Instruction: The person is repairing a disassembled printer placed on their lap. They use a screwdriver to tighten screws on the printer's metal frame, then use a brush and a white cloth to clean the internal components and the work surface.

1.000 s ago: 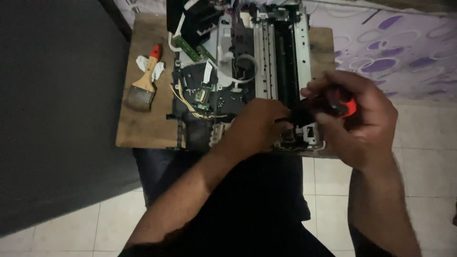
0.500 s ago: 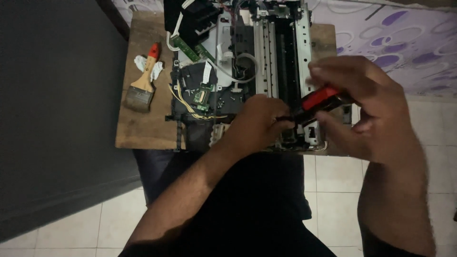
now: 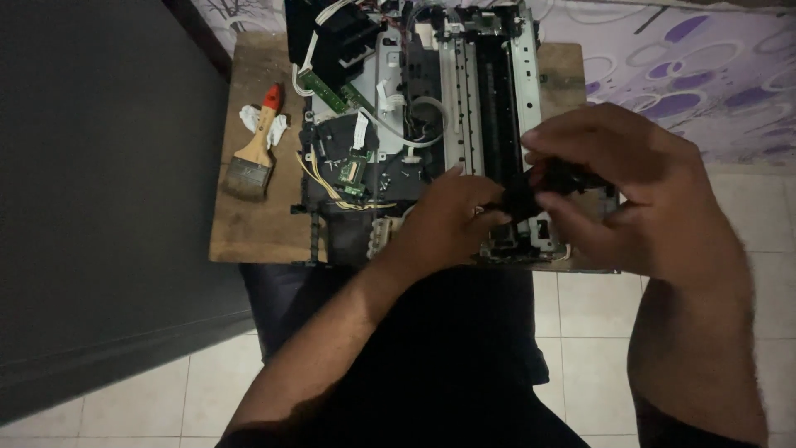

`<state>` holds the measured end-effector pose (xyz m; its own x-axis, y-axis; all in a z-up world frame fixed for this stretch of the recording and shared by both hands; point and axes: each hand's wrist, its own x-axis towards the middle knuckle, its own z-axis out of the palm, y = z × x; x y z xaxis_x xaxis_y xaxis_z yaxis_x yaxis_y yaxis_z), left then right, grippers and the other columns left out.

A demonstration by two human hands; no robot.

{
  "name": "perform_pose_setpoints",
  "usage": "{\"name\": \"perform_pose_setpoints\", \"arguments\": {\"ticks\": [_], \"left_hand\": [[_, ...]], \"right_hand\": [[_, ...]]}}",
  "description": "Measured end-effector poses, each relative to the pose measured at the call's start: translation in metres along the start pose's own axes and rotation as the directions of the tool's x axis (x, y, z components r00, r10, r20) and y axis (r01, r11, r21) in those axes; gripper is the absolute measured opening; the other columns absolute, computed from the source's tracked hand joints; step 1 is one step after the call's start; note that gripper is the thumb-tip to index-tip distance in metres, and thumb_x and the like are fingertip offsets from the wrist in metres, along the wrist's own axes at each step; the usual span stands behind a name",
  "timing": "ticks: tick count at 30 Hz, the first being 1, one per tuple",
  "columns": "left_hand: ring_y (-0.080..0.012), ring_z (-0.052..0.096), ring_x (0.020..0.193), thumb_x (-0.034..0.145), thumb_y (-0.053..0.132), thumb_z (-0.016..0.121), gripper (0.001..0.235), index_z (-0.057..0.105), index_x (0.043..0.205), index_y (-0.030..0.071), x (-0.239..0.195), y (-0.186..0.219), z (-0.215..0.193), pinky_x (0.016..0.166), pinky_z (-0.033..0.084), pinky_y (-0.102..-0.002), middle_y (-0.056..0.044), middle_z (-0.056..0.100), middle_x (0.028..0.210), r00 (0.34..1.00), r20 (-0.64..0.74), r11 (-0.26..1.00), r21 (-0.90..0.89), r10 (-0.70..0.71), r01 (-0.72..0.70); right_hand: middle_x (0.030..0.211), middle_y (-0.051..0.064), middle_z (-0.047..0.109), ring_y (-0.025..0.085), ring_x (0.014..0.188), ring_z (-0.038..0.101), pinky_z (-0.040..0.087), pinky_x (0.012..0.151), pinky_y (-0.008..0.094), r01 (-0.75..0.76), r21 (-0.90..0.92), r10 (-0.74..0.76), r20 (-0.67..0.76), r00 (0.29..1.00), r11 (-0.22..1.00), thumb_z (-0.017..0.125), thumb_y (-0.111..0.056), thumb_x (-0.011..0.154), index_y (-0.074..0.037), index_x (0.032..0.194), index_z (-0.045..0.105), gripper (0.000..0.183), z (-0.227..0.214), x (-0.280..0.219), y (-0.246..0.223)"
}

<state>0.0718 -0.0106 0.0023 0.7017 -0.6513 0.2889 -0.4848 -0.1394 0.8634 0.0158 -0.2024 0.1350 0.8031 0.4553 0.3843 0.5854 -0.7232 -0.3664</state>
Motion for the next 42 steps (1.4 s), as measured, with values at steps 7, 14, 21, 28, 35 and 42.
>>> {"name": "perform_pose_setpoints", "arguments": {"ticks": [7, 14, 21, 28, 35, 42], "left_hand": [[-0.0171, 0.063, 0.072, 0.088, 0.022, 0.079, 0.02, 0.063, 0.085, 0.011, 0.003, 0.01, -0.004, 0.073, 0.048, -0.035, -0.003, 0.065, 0.079, 0.996, -0.057, 0.996, -0.037, 0.073, -0.075], [-0.0219, 0.072, 0.08, 0.095, 0.018, 0.068, 0.012, 0.071, 0.089, 0.009, 0.001, 0.004, -0.008, 0.081, 0.044, -0.036, -0.004, 0.076, 0.087, 0.998, -0.019, 0.992, -0.107, 0.061, -0.063], [-0.0173, 0.062, 0.079, 0.085, 0.018, 0.081, 0.018, 0.066, 0.092, 0.012, -0.002, 0.014, -0.011, 0.069, 0.048, -0.032, -0.004, 0.066, 0.089, 0.999, -0.043, 0.997, -0.079, -0.028, 0.025], [-0.0263, 0.075, 0.088, 0.091, 0.011, 0.069, 0.013, 0.073, 0.103, 0.006, -0.001, 0.009, -0.014, 0.12, 0.024, -0.063, -0.011, 0.079, 0.097, 0.997, 0.041, 0.998, 0.008, -0.068, 0.067], [-0.0186, 0.065, 0.077, 0.081, 0.016, 0.084, 0.021, 0.068, 0.093, 0.01, 0.001, 0.003, -0.003, 0.065, 0.048, -0.034, -0.006, 0.068, 0.086, 0.995, -0.029, 0.994, -0.063, -0.094, 0.092], [-0.0252, 0.073, 0.085, 0.09, 0.009, 0.071, 0.009, 0.068, 0.099, 0.011, 0.0, 0.014, -0.014, 0.099, 0.038, -0.051, -0.007, 0.077, 0.091, 0.999, 0.015, 0.995, -0.087, -0.045, 0.046]], "right_hand": [[0.115, 0.014, 0.063, 0.028, 0.102, 0.06, 0.057, 0.083, 0.037, -0.256, -0.293, 0.273, 0.021, 0.962, 0.921, 0.098, -0.049, 0.065, -0.009, 0.141, 0.065, 0.092, 0.01, 0.006, 0.0], [0.135, 0.015, 0.06, 0.03, 0.12, 0.064, 0.056, 0.098, 0.041, 0.016, 0.009, -0.016, 0.083, 0.996, 1.0, 0.074, 0.0, 0.085, -0.004, 0.134, 0.063, 0.051, -0.004, 0.005, -0.006], [0.101, 0.0, 0.07, 0.023, 0.092, 0.068, 0.057, 0.077, 0.04, -0.264, -0.502, 0.364, 0.11, 0.925, 0.824, 0.088, -0.068, 0.069, -0.026, 0.136, 0.068, 0.082, 0.009, 0.006, -0.002], [0.118, 0.01, 0.068, 0.026, 0.103, 0.066, 0.054, 0.085, 0.038, -0.1, -0.062, 0.108, 0.153, 0.982, 0.993, 0.086, -0.016, 0.079, -0.016, 0.141, 0.062, 0.066, -0.007, 0.007, 0.002], [0.106, 0.012, 0.071, 0.025, 0.089, 0.073, 0.062, 0.065, 0.034, -0.711, -0.171, 0.73, 0.088, 0.678, 0.682, 0.1, -0.033, 0.063, -0.009, 0.12, 0.065, 0.071, 0.002, 0.026, -0.019], [0.12, 0.017, 0.07, 0.028, 0.109, 0.07, 0.059, 0.093, 0.036, -0.093, 0.009, 0.092, 0.101, 0.991, 0.996, 0.087, -0.013, 0.079, -0.002, 0.131, 0.064, 0.058, -0.004, 0.009, -0.001]]}}
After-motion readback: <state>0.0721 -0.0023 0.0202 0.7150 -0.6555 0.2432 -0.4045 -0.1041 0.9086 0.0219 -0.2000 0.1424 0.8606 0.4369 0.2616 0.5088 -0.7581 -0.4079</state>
